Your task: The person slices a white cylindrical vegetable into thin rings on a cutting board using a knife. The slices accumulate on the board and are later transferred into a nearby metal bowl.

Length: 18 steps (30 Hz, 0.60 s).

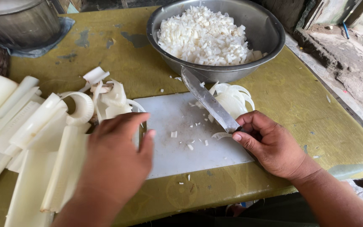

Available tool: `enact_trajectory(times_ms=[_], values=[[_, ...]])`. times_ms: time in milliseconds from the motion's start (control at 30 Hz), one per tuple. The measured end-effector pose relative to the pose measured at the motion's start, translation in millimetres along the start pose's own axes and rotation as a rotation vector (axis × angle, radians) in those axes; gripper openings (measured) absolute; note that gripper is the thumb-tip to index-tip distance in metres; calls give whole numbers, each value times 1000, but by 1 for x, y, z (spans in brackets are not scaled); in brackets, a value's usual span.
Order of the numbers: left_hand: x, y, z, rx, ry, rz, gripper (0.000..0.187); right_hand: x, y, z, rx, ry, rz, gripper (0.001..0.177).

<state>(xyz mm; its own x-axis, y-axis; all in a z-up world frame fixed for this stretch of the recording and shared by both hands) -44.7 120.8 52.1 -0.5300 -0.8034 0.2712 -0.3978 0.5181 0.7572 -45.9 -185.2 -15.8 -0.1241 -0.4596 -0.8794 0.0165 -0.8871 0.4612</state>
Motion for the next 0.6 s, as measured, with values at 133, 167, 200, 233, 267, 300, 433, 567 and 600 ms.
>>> enact_trajectory(times_ms=[133, 167, 200, 233, 267, 300, 433, 567, 600], values=[[-42, 24, 6, -64, 104, -180, 36, -3, -2, -1, -21, 12, -34, 27], [-52, 28, 7, -99, 123, -237, 37, -3, -1, 0, -16, 5, -22, 27], [-60, 31, 9, -134, 144, -291, 39, -3, 0, 0, -11, -4, -8, 27], [-67, 33, 12, -164, 176, -315, 40, -3, -1, -1, -12, 5, -6, 27], [-73, 36, 14, -193, 205, -340, 40, -3, -1, -1, -12, 15, -7, 27], [-76, 36, 16, -223, 234, -365, 41, -3, -1, 0, -11, 25, -7, 28], [-77, 37, 19, -189, 199, -396, 50, -5, -1, -1, -19, 19, -11, 27], [-81, 38, 22, -227, 430, -339, 65, -9, -4, -1, -34, 4, 11, 26], [-84, 38, 24, -248, 552, -292, 70, -10, -4, -1, -26, -13, 32, 26]])
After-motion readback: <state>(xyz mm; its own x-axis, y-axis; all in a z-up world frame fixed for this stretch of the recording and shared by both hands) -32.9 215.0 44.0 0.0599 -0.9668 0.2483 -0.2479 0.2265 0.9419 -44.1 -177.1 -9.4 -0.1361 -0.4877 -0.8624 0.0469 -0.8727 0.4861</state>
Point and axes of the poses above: each hand's wrist, its own z-axis away from the middle knuckle, its own y-axis out of the back of the hand, x = y × z, the point moved 4 cm from there along -z, towards the middle knuckle, and after that the axes turned 9 degrees about -y, right-handed, at the moved point
